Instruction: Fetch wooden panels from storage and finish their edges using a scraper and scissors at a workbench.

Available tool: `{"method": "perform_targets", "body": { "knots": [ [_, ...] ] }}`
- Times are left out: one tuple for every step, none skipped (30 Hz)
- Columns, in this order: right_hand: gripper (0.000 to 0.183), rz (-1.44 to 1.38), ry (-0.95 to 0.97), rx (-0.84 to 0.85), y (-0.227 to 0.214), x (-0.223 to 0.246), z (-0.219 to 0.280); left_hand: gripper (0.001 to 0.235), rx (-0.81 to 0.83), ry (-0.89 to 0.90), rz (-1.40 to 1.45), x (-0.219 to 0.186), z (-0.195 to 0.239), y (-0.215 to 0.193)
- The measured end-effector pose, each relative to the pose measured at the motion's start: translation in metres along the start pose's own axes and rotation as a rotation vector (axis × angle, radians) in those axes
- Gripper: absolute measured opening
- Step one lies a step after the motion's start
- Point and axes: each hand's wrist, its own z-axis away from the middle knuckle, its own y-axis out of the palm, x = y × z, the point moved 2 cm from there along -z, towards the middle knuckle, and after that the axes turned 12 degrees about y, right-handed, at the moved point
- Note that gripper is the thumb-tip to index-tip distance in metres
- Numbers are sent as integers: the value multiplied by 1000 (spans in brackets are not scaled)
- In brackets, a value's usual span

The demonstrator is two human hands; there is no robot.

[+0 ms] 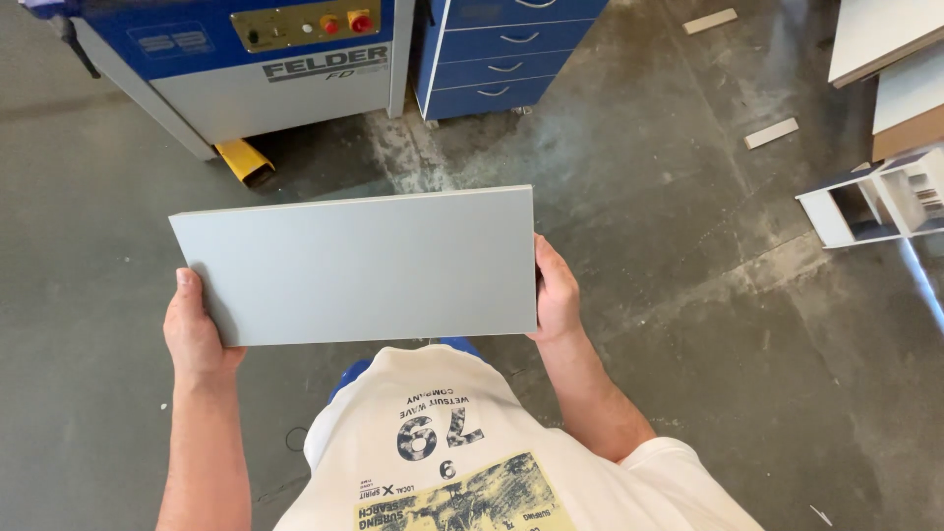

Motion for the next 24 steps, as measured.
{"method": "perform_targets", "body": {
  "knots": [
    [45,-18,9,4,1,0,-1,51,-6,-11,-14,0,-2,0],
    [45,-36,17,9,1,0,-1,52,-13,-22,-28,0,-5,0],
    [45,-34,18,10,3,1,-2,52,-14,-22,-27,0,-6,0],
    [47,-7,7,13,5,2,-2,50,-12,-16,8,0,-7,0],
    [48,21,-3,17,7,3,-2,48,-12,-10,43,0,-8,0],
    [48,23,-1,20,9,4,-3,48,-15,-9,45,1,-9,-1],
    [47,25,-8,41,11,5,-4,49,9,-2,63,1,-10,-1],
    [46,27,-15,63,13,7,-4,50,33,5,81,2,-12,-1],
    [46,28,-14,65,14,11,-6,50,31,7,82,-3,-9,3],
    [45,100,-32,5,13,16,-8,49,-5,-14,50,-8,-7,7],
    [45,169,-48,-49,14,18,-11,47,-47,-30,17,-14,-5,8],
    [45,166,-46,-39,11,22,-13,47,-54,-24,16,-7,-8,10],
    [37,212,-44,-98,8,24,-17,33,-39,55,61,-5,-9,10],
    [33,257,-43,-157,7,26,-20,26,-23,135,104,-4,-10,8],
    [33,252,-30,-134,-6,22,-28,26,-46,147,98,-17,-3,11],
    [36,309,14,-149,-20,16,-38,24,131,170,-94,-30,4,18],
    [43,371,51,-169,-34,12,-48,51,313,187,-284,-40,9,29],
    [43,370,58,-152,-55,4,-55,51,295,193,-287,-36,6,23],
    [45,467,-48,-105,-75,0,-62,53,362,302,-247,-34,2,21],
    [49,561,-156,-58,-95,-3,-70,56,430,412,-208,-32,-1,20],
    [49,558,-157,-53,-80,14,-65,56,427,416,-211,-50,4,28],
    [36,678,-428,62,-61,35,-57,28,514,831,-287,-74,13,38],
    [55,792,-698,174,-44,51,-45,5,598,1242,-361,-94,26,47],
    [55,789,-696,173,-46,55,-42,5,599,1239,-364,-97,30,46]
  ]
}}
